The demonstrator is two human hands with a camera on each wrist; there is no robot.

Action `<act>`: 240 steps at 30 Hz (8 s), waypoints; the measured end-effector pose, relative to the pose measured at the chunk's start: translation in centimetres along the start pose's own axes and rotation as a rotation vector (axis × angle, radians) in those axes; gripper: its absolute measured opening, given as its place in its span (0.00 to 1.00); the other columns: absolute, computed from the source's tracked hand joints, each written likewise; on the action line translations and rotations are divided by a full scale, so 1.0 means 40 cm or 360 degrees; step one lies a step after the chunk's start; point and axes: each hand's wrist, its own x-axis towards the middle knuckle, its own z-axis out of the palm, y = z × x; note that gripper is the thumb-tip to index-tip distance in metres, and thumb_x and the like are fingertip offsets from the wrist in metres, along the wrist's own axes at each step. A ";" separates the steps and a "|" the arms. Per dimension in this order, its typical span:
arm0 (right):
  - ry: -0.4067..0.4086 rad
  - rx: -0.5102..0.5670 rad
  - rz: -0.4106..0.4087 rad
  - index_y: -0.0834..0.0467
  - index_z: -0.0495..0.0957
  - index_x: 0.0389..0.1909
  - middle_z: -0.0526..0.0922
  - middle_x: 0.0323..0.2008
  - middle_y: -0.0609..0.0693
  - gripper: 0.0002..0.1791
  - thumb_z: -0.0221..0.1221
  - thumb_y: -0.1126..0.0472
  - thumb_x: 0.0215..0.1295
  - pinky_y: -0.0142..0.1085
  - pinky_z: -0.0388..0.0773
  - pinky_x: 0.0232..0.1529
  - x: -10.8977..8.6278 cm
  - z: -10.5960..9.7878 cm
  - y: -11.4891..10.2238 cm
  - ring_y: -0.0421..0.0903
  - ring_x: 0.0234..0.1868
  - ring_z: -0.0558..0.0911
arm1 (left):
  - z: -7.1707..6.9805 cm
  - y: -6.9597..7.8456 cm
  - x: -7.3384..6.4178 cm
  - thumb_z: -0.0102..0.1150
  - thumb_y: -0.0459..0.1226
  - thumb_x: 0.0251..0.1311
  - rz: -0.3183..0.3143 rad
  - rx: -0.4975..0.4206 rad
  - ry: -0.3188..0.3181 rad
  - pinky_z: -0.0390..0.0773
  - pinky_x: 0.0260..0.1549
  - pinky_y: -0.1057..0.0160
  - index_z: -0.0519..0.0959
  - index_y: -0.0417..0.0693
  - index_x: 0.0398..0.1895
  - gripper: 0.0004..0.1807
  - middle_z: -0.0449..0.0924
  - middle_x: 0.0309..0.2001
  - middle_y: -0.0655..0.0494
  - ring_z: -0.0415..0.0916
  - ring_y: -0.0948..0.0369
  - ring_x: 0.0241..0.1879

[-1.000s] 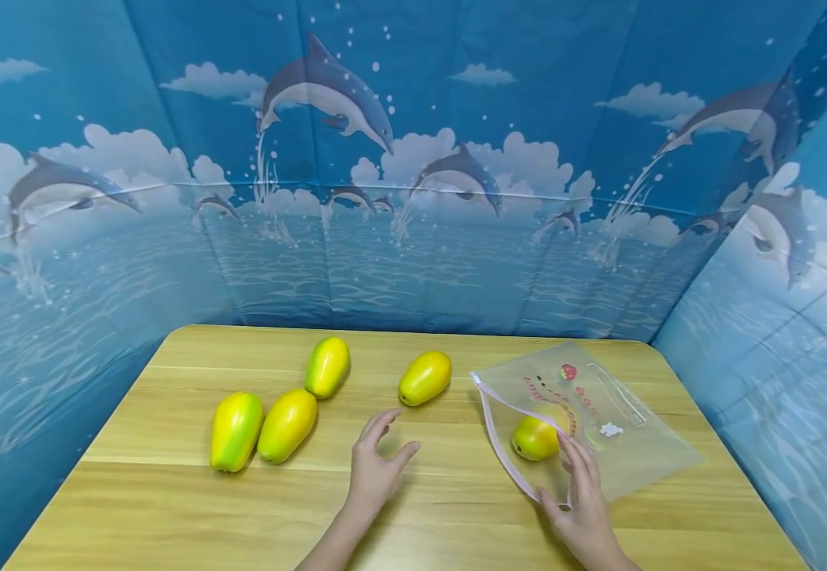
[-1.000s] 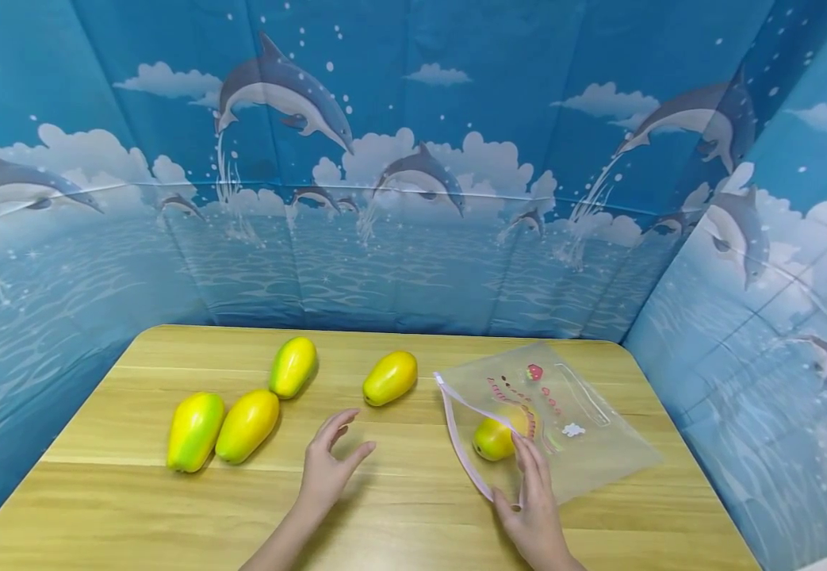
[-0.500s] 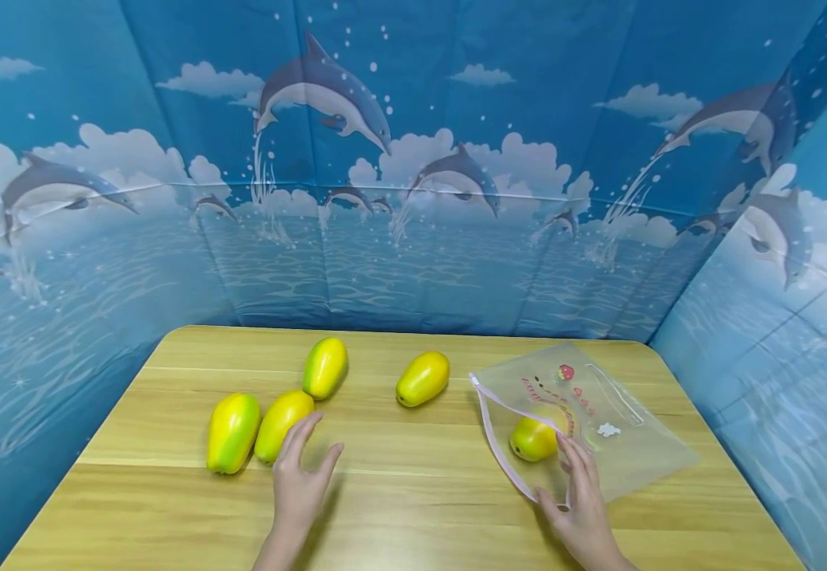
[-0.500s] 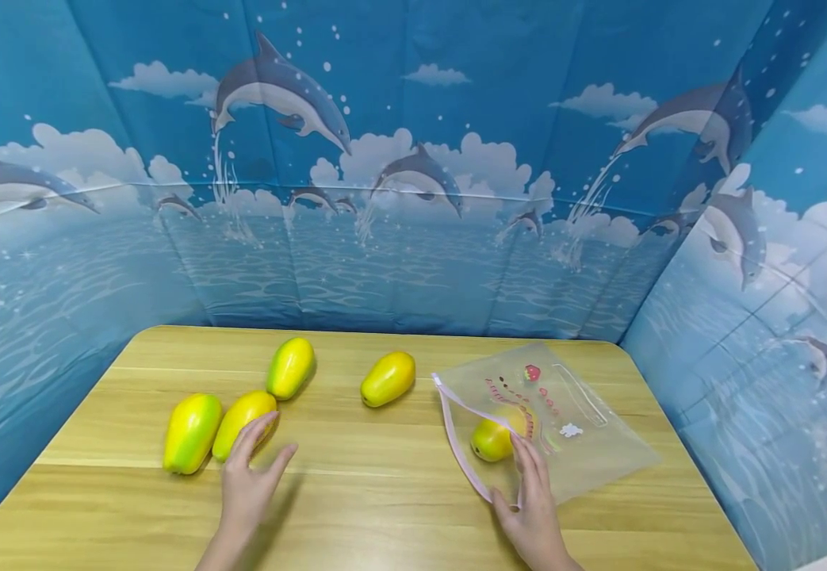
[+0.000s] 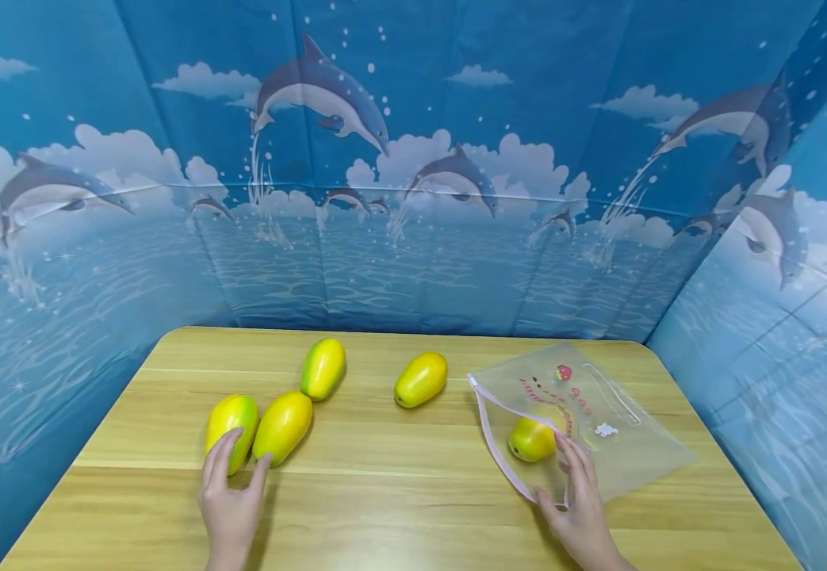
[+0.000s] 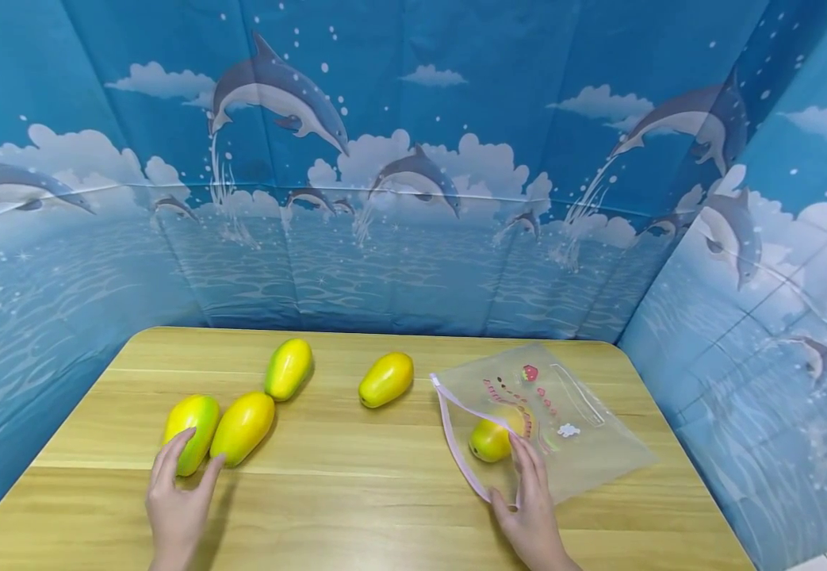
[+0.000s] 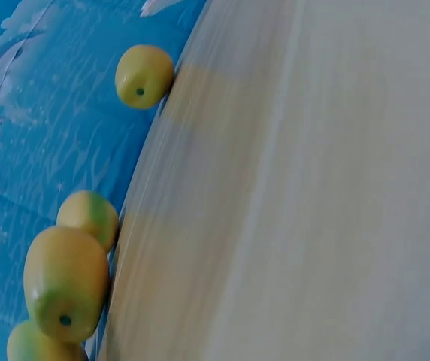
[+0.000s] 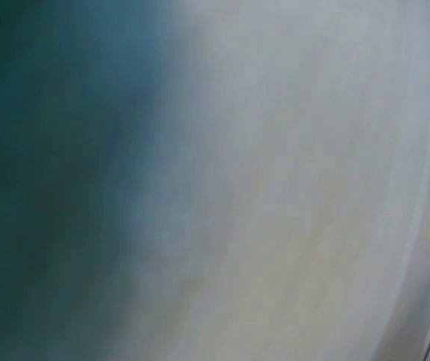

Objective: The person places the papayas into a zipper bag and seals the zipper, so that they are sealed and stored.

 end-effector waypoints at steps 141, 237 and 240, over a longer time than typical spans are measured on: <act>-0.0038 -0.0005 0.0065 0.72 0.54 0.64 0.58 0.61 0.68 0.50 0.64 0.79 0.33 0.18 0.58 0.59 0.008 0.006 0.000 0.37 0.67 0.52 | 0.420 0.260 -0.182 0.72 0.32 0.38 -0.0316 -0.0739 -0.1204 0.77 0.44 0.65 0.75 0.44 0.50 0.30 0.75 0.49 0.51 0.72 0.58 0.48; 0.0015 0.0202 -0.0143 0.75 0.54 0.63 0.58 0.57 0.72 0.53 0.62 0.87 0.26 0.22 0.61 0.60 0.023 0.017 -0.005 0.41 0.64 0.58 | 0.600 0.374 -0.260 0.68 0.29 0.44 -0.0428 -0.0928 -0.1290 0.79 0.40 0.70 0.74 0.37 0.50 0.26 0.75 0.49 0.47 0.77 0.60 0.40; 0.0020 0.0220 -0.0163 0.75 0.54 0.62 0.58 0.57 0.72 0.52 0.62 0.87 0.26 0.23 0.61 0.60 0.023 0.018 -0.002 0.42 0.64 0.59 | 0.605 0.374 -0.264 0.68 0.29 0.43 -0.0455 -0.0908 -0.1290 0.78 0.40 0.71 0.74 0.37 0.50 0.26 0.75 0.49 0.47 0.77 0.60 0.41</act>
